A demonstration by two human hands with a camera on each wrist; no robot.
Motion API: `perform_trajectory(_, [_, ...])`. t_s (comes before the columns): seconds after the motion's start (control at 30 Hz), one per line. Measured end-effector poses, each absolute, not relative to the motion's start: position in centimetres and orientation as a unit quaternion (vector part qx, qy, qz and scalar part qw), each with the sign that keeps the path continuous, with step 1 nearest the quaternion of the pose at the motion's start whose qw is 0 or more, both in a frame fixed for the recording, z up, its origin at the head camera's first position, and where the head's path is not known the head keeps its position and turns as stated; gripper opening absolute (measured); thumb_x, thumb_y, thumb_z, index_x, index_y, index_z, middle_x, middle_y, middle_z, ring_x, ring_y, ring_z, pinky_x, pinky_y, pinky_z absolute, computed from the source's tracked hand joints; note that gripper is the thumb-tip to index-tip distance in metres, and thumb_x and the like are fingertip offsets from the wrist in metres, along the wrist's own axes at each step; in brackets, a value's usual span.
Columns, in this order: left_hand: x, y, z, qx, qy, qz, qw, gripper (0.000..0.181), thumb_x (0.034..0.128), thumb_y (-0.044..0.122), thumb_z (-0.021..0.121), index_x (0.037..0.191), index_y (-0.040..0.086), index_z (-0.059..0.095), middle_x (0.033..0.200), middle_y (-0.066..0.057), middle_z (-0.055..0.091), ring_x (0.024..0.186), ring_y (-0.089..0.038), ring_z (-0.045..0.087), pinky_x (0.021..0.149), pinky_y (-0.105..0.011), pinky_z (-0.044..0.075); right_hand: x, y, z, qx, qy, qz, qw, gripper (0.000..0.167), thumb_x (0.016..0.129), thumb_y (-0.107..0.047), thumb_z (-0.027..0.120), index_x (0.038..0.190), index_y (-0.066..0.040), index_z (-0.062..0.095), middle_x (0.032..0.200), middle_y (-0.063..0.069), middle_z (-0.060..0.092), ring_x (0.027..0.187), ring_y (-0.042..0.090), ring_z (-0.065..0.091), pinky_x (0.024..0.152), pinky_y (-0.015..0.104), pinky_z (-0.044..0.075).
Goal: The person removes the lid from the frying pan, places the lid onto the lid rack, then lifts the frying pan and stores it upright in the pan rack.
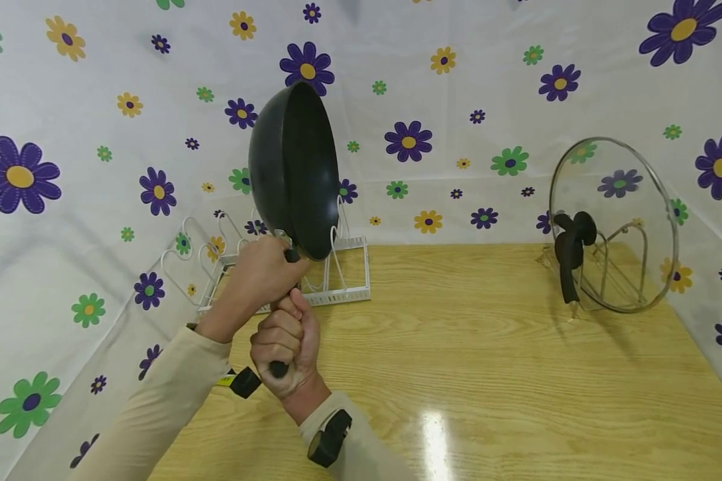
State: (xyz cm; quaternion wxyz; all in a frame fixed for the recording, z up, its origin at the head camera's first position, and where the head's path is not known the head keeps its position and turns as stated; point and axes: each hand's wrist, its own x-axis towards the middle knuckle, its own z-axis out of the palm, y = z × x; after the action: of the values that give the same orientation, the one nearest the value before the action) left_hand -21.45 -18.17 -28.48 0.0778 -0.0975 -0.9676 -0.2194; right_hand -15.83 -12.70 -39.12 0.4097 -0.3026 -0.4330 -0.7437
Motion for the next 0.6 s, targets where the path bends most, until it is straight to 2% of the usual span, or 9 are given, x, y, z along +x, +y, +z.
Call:
perform_trajectory(0.27, [-21.8,-17.6,-28.5,-0.113,-0.97,-0.2,0.085,0.039,0.092,0.022,0.064,0.061,0.015,0.042,0.054,0.003,0.038,0.048,-0.018,0.041,0.047,-0.03,0.028,-15.8,-12.3,-39.2,-0.299,-0.452,-0.737,0.404,0.041,0.111,-0.029,0.043,0.071,-0.019,0.037,0.05,-0.009,0.029,0.038,0.0,0.025,0.04,0.015,0.024])
perform_trajectory(0.6, [-21.7,-17.1,-28.2,-0.09,-0.979,-0.179,0.047,0.034,0.0885,0.019,0.063,0.06,0.013,0.045,0.055,0.003,0.038,0.048,-0.016,0.041,0.045,-0.028,0.027,-15.8,-12.0,-39.2,-0.296,-0.463,-0.734,0.399,0.04,0.11,-0.029,0.043,0.072,-0.019,0.038,0.05,-0.009,0.03,0.038,-0.001,0.026,0.04,0.015,0.024])
